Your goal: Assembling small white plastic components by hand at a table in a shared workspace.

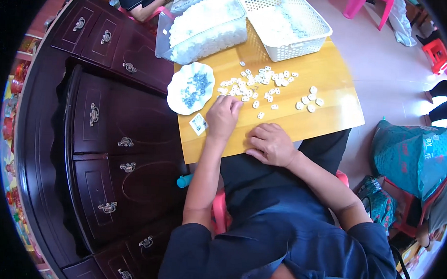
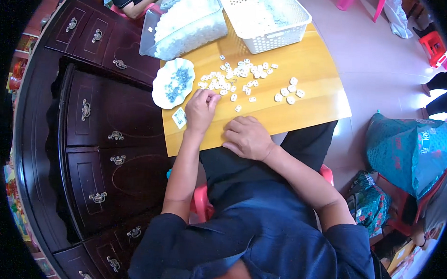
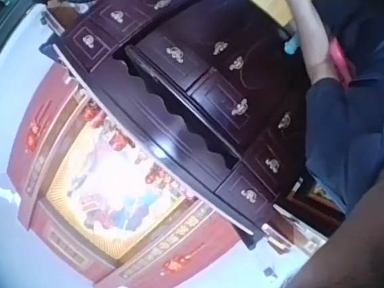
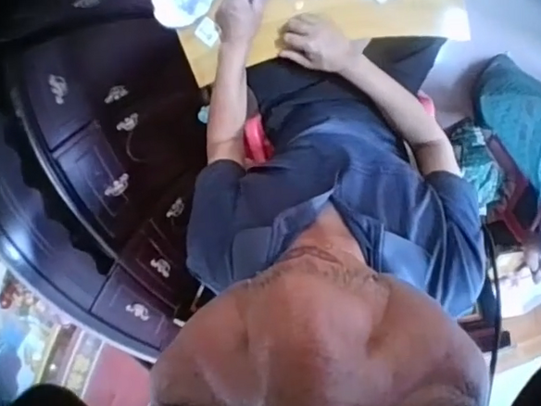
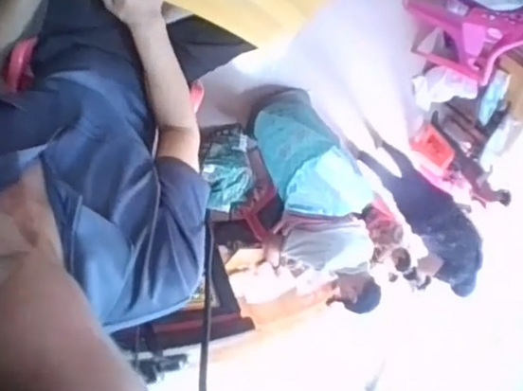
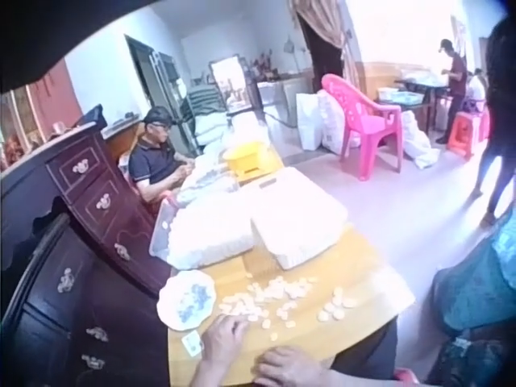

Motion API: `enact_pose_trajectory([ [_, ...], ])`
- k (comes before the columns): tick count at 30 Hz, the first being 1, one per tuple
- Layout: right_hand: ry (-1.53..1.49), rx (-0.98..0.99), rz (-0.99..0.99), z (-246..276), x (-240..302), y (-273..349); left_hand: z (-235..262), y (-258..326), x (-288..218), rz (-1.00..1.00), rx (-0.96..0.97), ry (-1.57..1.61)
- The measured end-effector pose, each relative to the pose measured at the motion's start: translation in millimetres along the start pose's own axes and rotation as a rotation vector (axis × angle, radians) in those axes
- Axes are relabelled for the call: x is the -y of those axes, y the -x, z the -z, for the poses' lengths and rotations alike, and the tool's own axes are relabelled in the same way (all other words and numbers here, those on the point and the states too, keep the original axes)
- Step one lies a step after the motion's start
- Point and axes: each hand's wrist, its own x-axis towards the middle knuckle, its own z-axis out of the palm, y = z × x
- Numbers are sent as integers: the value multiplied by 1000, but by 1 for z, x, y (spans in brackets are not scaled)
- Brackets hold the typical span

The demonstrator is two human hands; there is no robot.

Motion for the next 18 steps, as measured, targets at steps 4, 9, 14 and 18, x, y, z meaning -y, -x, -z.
enact_pose_trajectory([
  [4, 31, 6, 71, -6, -2, 2, 2, 0, 6, -87, -115, 56],
  [9, 65, -7, 96, -8, 4, 1, 5, 7, 5, 10, -144, 192],
  [14, 84, 22, 69, -9, 6, 1, 2, 11, 7, 82, -139, 312],
  [18, 105, -1, 92, -13, 7, -2, 0, 12, 15, 130, -117, 324],
])
